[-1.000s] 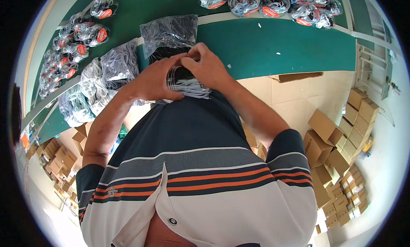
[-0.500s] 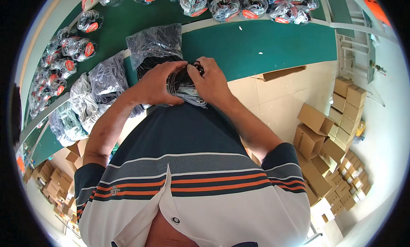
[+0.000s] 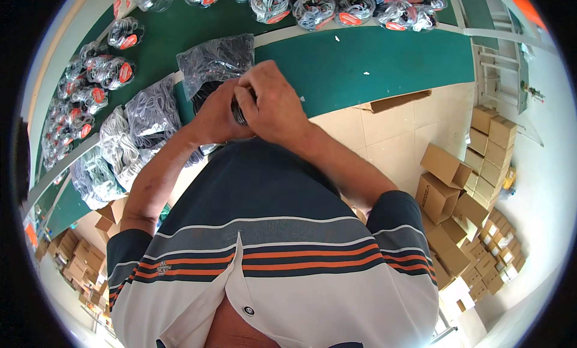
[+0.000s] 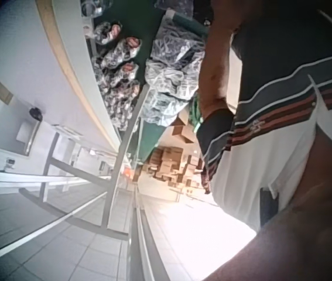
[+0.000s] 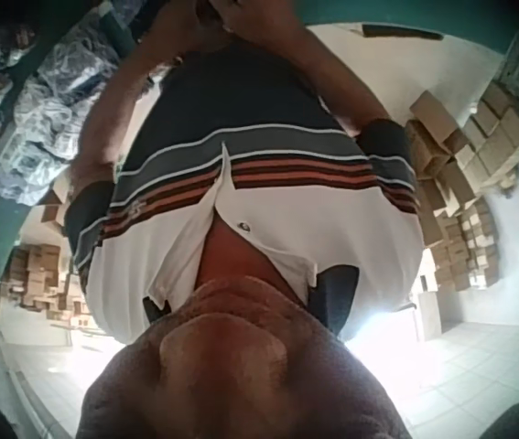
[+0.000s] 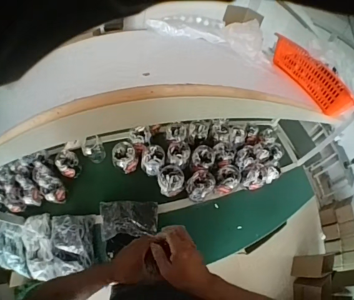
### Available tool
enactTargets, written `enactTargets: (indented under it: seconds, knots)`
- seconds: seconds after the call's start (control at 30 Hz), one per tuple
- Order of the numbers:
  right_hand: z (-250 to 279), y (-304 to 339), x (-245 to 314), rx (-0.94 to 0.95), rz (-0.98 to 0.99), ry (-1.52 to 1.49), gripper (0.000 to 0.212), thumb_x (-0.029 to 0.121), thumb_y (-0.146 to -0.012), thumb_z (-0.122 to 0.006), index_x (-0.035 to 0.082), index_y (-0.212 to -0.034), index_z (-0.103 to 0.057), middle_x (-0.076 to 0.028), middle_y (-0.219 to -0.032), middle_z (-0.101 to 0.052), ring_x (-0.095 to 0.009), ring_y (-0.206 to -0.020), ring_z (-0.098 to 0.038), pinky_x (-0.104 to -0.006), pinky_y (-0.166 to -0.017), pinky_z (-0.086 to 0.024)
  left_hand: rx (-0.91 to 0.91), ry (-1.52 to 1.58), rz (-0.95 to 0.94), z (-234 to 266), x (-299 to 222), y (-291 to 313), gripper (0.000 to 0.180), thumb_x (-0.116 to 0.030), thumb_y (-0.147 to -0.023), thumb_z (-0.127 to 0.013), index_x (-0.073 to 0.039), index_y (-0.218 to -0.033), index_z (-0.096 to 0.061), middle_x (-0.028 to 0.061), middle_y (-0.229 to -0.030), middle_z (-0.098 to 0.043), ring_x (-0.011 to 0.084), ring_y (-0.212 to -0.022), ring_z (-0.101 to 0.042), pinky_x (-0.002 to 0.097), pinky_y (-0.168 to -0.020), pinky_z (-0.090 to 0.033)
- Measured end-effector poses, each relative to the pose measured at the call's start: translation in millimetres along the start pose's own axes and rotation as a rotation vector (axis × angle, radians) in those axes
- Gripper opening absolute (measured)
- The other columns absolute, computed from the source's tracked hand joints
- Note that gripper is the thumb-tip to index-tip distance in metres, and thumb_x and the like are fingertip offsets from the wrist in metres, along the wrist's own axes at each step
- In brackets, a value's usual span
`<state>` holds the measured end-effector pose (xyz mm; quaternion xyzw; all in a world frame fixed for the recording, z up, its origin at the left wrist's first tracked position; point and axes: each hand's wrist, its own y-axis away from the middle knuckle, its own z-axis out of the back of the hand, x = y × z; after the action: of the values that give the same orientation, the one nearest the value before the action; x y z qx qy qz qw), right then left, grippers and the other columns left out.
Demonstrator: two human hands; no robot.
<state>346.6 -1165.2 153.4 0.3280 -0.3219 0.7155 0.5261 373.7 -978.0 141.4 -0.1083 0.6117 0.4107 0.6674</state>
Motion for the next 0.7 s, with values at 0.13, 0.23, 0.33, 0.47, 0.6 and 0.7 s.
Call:
enactTargets:
  seconds: [0.13,0.23,0.33,0.47,0.6,0.7]
  knots:
    - [34,-7,-16,-0.247,0.057,0.127,0.027,0.012,-0.098,-0.068,0.004,-0.123,-0.065,-0.015,-0.129,-0.064,-0.028,-0.114,-0.062,-0.0366,-0.097,-0.052,-0.326,-0.119,-0.263,-24,10,-21,0.081,-0.024,-0.064,-0.093,-0.005,-0.136,-0.059,0.0135,-0.135,-0.066,0.0326,-0.118,-0.064,0.0419,-0.106,-0.051]
    - [46,2,-23,-0.285,-0.092,0.042,0.031,0.015,-0.101,-0.066,0.003,-0.129,-0.064,-0.016,-0.132,-0.064,-0.029,-0.115,-0.063,-0.0381,-0.099,-0.052,-0.476,-0.085,-0.406,-49,29,-45,0.084,-0.024,-0.066,-0.093,-0.005,-0.139,-0.056,0.0135,-0.139,-0.064,0.033,-0.122,-0.062,0.042,-0.108,-0.05]
    - [41,24,-42,-0.235,-0.346,-0.373,0.036,0.018,-0.102,-0.066,0.0,-0.132,-0.062,-0.018,-0.127,-0.068,-0.034,-0.106,-0.068,-0.0415,-0.095,-0.055,-0.621,0.104,-0.521,-72,56,-75,0.091,-0.028,-0.069,-0.092,-0.005,-0.147,-0.05,0.0139,-0.144,-0.06,0.0341,-0.128,-0.06,0.0424,-0.111,-0.048]
    - [5,39,-127,-0.238,-0.51,-0.129,0.038,0.02,-0.103,-0.065,-0.001,-0.135,-0.061,-0.019,-0.124,-0.069,-0.031,-0.105,-0.069,-0.0397,-0.093,-0.056,-0.5,-0.139,-0.318,-94,102,-95,0.094,-0.034,-0.075,-0.09,-0.005,-0.152,-0.046,0.015,-0.15,-0.056,0.0349,-0.133,-0.057,0.0427,-0.113,-0.047]
    - [7,50,-139,-0.317,-0.542,-0.12,0.034,0.019,-0.103,-0.066,-0.001,-0.131,-0.063,-0.018,-0.117,-0.07,-0.027,-0.098,-0.069,-0.0375,-0.087,-0.057,-0.432,-0.376,-0.358,-80,93,-101,0.091,-0.038,-0.082,-0.086,-0.004,-0.155,-0.044,0.0154,-0.155,-0.053,0.0348,-0.137,-0.056,0.0429,-0.115,-0.046]
    - [21,71,-128,-0.399,-0.535,-0.181,0.03,0.017,-0.102,-0.067,0.0,-0.127,-0.066,-0.017,-0.11,-0.071,-0.024,-0.091,-0.069,-0.0359,-0.081,-0.057,-0.39,-0.515,-0.468,-76,83,-99,0.088,-0.04,-0.087,-0.082,-0.003,-0.156,-0.044,0.0154,-0.158,-0.051,0.0344,-0.138,-0.055,0.0431,-0.116,-0.045]
